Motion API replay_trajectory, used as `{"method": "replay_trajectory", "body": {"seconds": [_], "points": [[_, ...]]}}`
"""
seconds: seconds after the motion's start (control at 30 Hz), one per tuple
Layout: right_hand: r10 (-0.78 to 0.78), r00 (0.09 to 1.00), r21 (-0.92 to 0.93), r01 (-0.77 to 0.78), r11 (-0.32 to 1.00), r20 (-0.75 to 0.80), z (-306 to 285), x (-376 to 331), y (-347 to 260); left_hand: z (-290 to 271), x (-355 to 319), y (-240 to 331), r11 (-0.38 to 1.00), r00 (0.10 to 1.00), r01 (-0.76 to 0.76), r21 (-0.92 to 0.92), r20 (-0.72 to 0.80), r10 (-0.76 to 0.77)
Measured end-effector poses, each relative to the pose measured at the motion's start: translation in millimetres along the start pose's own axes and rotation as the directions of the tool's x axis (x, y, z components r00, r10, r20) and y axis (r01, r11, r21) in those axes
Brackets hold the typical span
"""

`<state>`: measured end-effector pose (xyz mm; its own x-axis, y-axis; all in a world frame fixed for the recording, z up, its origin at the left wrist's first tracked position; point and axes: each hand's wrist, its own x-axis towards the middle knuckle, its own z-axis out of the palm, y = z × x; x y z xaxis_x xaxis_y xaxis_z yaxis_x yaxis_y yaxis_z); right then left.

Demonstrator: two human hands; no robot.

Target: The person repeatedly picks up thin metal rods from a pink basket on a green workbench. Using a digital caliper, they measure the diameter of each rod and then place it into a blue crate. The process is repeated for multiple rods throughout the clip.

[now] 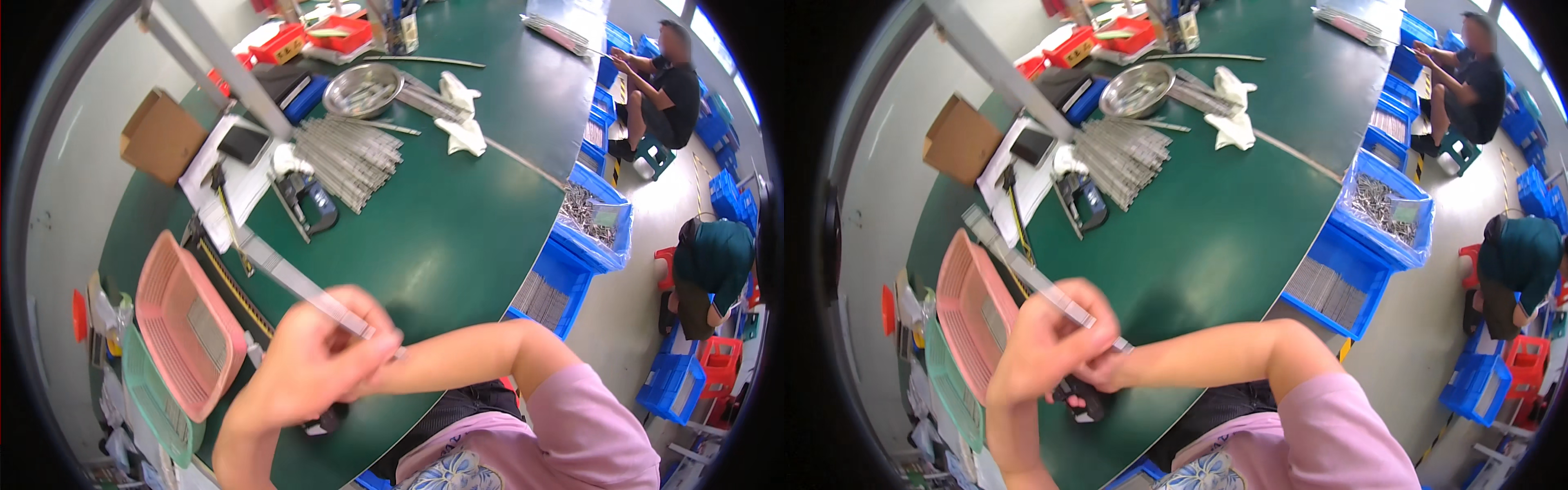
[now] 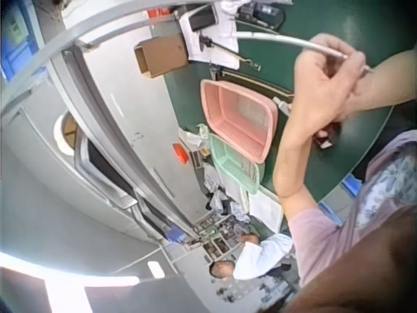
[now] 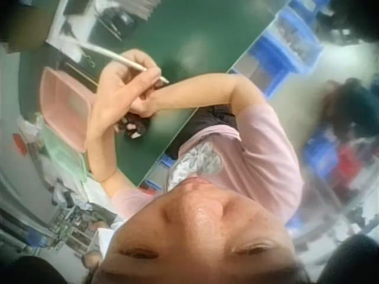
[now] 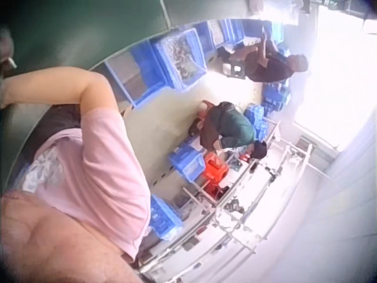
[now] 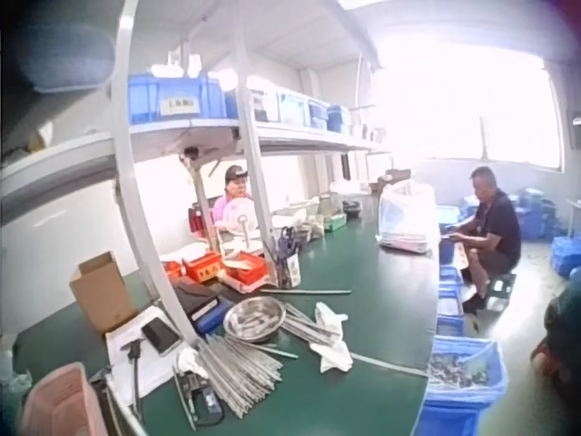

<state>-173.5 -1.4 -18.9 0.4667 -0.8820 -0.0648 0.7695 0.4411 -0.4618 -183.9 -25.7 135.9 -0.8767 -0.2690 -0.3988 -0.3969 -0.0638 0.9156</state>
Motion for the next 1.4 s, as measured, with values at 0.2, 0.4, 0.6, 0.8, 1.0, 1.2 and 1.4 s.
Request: {"method": "replay_trajectory", "body": {"seconds": [0.2, 0.4, 0.6, 0.8, 1.0, 1.2, 1.4], "points": [[0.199, 0.98, 0.025, -0.199, 0.98, -0.02, 7.1, 8.5, 0.2, 22.7, 174.9, 18.3, 0.999, 0.976, -0.028, 0.033, 0.219, 0.02], [0.126, 0.992, -0.009, -0.126, 0.992, 0.021, 7.3, 7.7, 1.9, 30.2, 286.4, 19.8, 0.976, 0.987, 0.13, -0.176, 0.12, -0.11], [0.11, 0.994, -0.007, -0.11, 0.994, -0.025, 12.4, 1.0, -6.3, 8.7, 320.7, 26.6, 0.954, 0.972, 0.229, -0.193, -0.012, -0.235], [0.151, 0.987, -0.009, -0.152, 0.988, -0.059, 8.6, 3.6, -5.4, -22.9, 261.9, 25.4, 0.989, 0.982, 0.142, -0.032, -0.119, -0.145], [0.158, 0.987, 0.04, -0.159, 0.987, 0.007, 4.3, 2.9, -11.9, -87.4, 105.3, 10.6, 0.982, 0.93, -0.17, 0.081, -0.318, 0.187], [0.147, 0.989, -0.087, -0.146, 0.985, 0.006, 11.1, 3.0, -9.6, -147.8, -31.6, -34.6, 0.97, 0.67, -0.013, 0.242, -0.718, 0.188], [0.065, 0.997, -0.055, -0.067, 0.996, -0.034, 14.8, -6.9, -11.0, -182.1, -112.6, -104.3, 0.532, 0.555, 0.587, 0.61, -0.782, 0.283]]}}
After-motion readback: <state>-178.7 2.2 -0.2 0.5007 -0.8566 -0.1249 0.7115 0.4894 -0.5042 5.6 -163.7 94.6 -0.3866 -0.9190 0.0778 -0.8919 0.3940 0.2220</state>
